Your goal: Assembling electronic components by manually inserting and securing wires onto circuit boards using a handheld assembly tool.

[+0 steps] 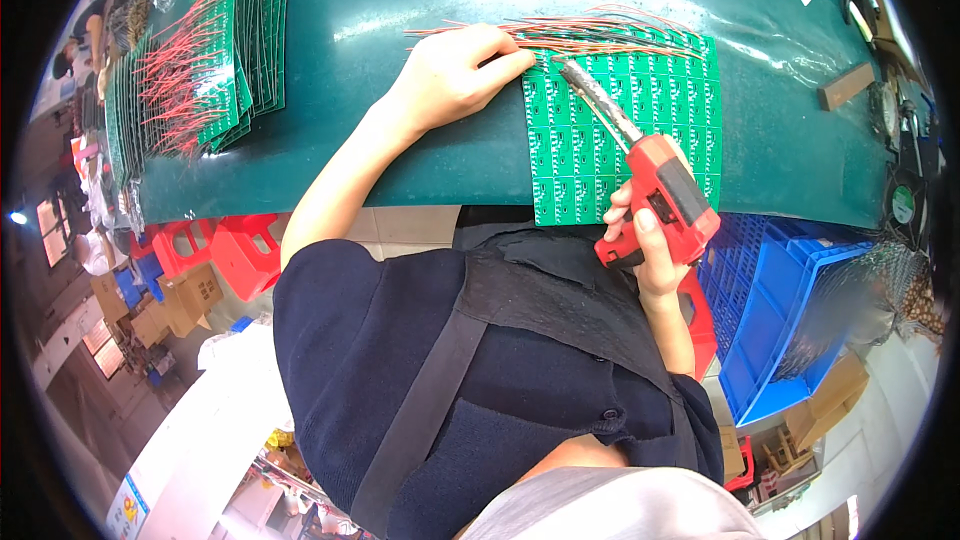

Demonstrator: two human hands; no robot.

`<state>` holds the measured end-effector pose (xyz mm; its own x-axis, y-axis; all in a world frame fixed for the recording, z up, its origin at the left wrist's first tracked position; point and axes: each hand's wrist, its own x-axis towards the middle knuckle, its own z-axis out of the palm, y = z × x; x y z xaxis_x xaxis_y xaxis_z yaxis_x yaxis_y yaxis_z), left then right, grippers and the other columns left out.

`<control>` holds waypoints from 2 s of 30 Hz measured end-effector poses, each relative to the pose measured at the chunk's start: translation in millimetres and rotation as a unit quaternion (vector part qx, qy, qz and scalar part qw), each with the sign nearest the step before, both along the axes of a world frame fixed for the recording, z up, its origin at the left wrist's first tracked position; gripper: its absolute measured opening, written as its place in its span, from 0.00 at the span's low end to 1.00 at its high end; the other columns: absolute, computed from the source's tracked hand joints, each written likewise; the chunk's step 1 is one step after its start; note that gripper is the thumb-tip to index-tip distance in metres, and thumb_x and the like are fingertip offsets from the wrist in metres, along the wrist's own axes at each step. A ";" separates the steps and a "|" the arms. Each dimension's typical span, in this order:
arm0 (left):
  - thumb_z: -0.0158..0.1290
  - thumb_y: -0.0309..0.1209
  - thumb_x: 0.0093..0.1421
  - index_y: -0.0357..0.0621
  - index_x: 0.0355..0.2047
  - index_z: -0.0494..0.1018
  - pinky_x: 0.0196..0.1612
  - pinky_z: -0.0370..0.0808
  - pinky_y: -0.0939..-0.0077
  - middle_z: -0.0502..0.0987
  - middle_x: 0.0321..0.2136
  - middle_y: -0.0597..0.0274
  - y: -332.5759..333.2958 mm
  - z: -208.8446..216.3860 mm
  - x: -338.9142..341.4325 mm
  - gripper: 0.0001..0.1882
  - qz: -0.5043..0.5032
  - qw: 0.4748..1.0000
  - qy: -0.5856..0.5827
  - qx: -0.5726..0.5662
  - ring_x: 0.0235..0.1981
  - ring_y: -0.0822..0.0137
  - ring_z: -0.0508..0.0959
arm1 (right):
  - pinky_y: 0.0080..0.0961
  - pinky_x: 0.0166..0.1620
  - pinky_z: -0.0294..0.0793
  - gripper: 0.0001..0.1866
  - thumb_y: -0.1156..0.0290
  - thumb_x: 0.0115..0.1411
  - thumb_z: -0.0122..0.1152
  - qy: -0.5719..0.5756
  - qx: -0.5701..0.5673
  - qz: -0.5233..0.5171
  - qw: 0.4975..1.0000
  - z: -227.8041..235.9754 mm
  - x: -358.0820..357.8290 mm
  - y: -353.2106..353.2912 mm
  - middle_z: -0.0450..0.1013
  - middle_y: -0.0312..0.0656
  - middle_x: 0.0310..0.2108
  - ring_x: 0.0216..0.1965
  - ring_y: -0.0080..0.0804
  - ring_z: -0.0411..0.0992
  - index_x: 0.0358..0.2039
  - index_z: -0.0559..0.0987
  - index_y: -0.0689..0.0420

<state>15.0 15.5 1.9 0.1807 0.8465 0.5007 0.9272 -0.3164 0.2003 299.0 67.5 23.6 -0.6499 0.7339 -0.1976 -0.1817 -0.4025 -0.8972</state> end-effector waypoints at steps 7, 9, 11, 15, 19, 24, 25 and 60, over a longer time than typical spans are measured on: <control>0.56 0.24 0.48 0.45 0.34 0.76 0.27 0.75 0.74 0.75 0.26 0.64 1.2 1.1 1.1 0.10 0.004 1.000 0.000 -0.003 0.26 0.65 0.77 | 0.21 0.26 0.77 0.21 0.74 0.56 0.58 -0.044 0.008 0.002 0.999 0.1 -2.0 -1.9 0.74 0.49 0.34 0.28 0.28 0.75 0.49 0.68 0.67; 0.58 0.22 0.46 0.45 0.34 0.76 0.26 0.75 0.75 0.75 0.26 0.64 0.7 0.7 0.7 0.13 -0.001 1.000 -0.001 0.005 0.25 0.66 0.77 | 0.22 0.27 0.77 0.21 0.73 0.57 0.58 -0.045 0.007 0.001 0.999 1.5 -2.6 -2.0 0.74 0.49 0.34 0.29 0.28 0.75 0.49 0.68 0.67; 0.58 0.22 0.46 0.45 0.34 0.76 0.26 0.75 0.75 0.75 0.26 0.64 -0.5 0.1 0.7 0.12 0.001 1.000 0.003 0.000 0.25 0.66 0.77 | 0.24 0.27 0.77 0.25 0.68 0.55 0.56 -0.026 0.047 -0.005 0.999 1.7 -3.7 -1.6 0.71 0.47 0.32 0.27 0.29 0.72 0.50 0.66 0.68; 0.55 0.26 0.51 0.46 0.33 0.76 0.29 0.76 0.73 0.76 0.26 0.63 -0.7 0.4 2.2 0.08 0.015 1.000 -0.006 -0.012 0.27 0.64 0.78 | 0.23 0.27 0.76 0.27 0.64 0.55 0.56 -0.028 0.053 -0.049 0.997 5.9 -1.2 -0.8 0.71 0.48 0.32 0.27 0.30 0.72 0.50 0.64 0.69; 0.55 0.26 0.51 0.46 0.33 0.76 0.29 0.76 0.73 0.76 0.27 0.63 -0.6 -0.3 1.7 0.08 0.015 1.000 0.001 -0.008 0.27 0.65 0.78 | 0.22 0.26 0.75 0.26 0.64 0.55 0.55 -0.018 0.067 -0.054 0.996 2.8 2.0 1.7 0.70 0.49 0.32 0.28 0.31 0.72 0.48 0.65 0.69; 0.54 0.28 0.53 0.45 0.33 0.76 0.30 0.76 0.72 0.76 0.27 0.62 0.9 1.0 2.3 0.07 0.014 1.000 -0.004 -0.013 0.28 0.64 0.78 | 0.22 0.25 0.75 0.29 0.65 0.55 0.55 -0.012 0.057 -0.052 0.997 0.3 5.0 2.5 0.70 0.49 0.32 0.29 0.31 0.71 0.53 0.61 0.70; 0.56 0.25 0.50 0.44 0.34 0.76 0.29 0.77 0.73 0.76 0.27 0.62 1.2 1.2 1.8 0.09 0.010 1.000 -0.003 -0.013 0.27 0.64 0.78 | 0.21 0.25 0.75 0.31 0.65 0.55 0.55 -0.009 0.056 -0.050 0.997 -0.4 5.4 2.5 0.70 0.49 0.33 0.29 0.31 0.71 0.54 0.60 0.70; 0.55 0.30 0.56 0.42 0.34 0.76 0.33 0.73 0.76 0.76 0.27 0.59 6.1 44.8 15.1 0.07 0.121 0.945 -0.262 -0.152 0.28 0.64 0.76 | 0.25 0.30 0.77 0.32 0.67 0.55 0.54 -0.015 0.035 -0.026 0.999 3.5 6.5 5.2 0.70 0.50 0.34 0.31 0.32 0.73 0.57 0.58 0.69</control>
